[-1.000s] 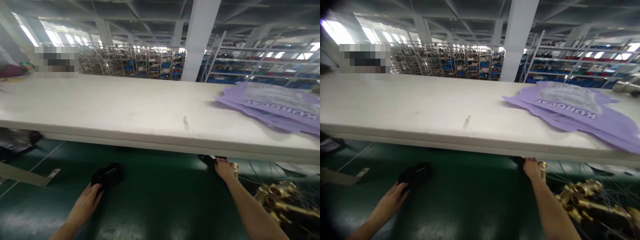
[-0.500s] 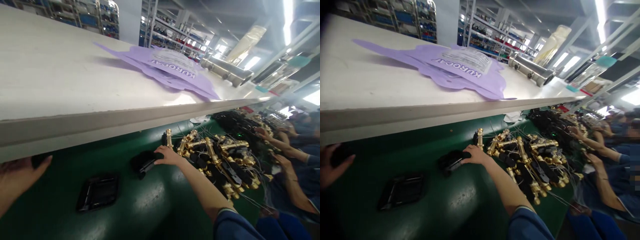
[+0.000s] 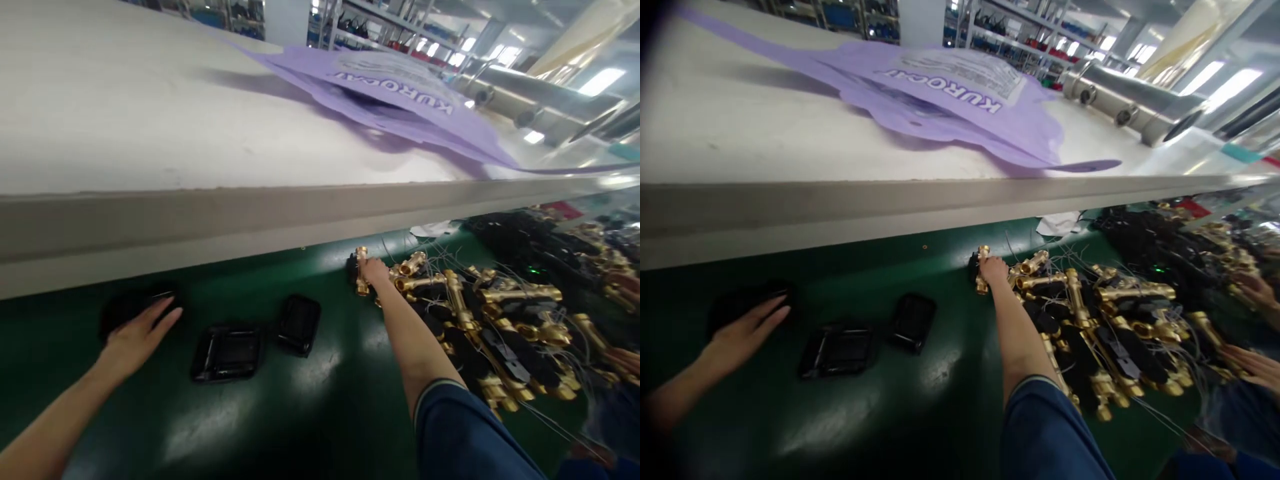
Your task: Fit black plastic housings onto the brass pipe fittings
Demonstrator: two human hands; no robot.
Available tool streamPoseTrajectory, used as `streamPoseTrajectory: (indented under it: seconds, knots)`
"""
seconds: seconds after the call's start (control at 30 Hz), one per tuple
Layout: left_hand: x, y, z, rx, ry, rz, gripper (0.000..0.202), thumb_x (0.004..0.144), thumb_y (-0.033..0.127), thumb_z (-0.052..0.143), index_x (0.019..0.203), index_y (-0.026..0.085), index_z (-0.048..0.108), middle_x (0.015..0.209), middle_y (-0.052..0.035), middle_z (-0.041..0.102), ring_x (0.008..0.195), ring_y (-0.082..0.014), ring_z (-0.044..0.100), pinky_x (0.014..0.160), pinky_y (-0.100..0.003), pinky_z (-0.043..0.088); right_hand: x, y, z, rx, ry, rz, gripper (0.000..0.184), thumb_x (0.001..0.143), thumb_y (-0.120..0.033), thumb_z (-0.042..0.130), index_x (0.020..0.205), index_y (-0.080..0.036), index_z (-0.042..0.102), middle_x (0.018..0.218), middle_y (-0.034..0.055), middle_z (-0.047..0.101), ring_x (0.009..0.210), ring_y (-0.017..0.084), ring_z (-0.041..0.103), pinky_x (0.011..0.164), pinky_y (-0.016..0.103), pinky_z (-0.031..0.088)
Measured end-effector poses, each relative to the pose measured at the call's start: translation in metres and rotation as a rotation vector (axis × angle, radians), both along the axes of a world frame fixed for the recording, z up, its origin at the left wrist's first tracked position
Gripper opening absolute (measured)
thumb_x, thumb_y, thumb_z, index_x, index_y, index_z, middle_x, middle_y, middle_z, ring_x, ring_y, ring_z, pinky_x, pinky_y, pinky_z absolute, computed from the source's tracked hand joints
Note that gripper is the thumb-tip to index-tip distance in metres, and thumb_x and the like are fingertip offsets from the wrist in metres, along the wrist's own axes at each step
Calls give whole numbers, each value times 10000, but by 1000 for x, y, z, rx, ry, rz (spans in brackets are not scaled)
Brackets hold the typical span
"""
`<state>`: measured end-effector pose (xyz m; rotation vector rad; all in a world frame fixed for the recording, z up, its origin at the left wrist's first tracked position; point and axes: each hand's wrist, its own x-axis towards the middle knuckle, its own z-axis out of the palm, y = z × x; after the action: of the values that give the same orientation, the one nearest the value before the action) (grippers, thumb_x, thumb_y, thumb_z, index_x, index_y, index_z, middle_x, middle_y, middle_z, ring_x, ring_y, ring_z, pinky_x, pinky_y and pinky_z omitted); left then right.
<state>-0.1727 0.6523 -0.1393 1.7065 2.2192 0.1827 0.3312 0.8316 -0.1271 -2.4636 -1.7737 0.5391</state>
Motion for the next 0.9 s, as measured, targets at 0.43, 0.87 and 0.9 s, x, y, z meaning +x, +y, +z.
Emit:
streamPoseTrajectory:
  seconds: [0.43,0.87,0.9]
  knots:
    - [150,-134,36,202,249,-467,380,849,238,451,1217,166,515,1274,-156,500,1203,-283,435,1079,-503,200,-76,-120,0,-212,369,163,310,896,-282,424,1034,-11,484,1092,287,562,1069,319,542,875,391,384]
    - [212,-288,112,199,-1259,760,444,664,547,640,845,163,515,606,43,516,506,-101,462,520,-218,360,-56,-391,13,-483,1293,-84,359,698,-461,637,829,-149,519,693,40,611,605,169,604,572,306,503]
    - [217,-300,117,209,-1306,802,462,635,540,673,846,157,524,614,42,522,506,-94,456,517,-210,355,-57,-403,20,-529,1409,-142,372,657,-447,686,816,-150,528,674,31,609,584,163,600,564,304,502]
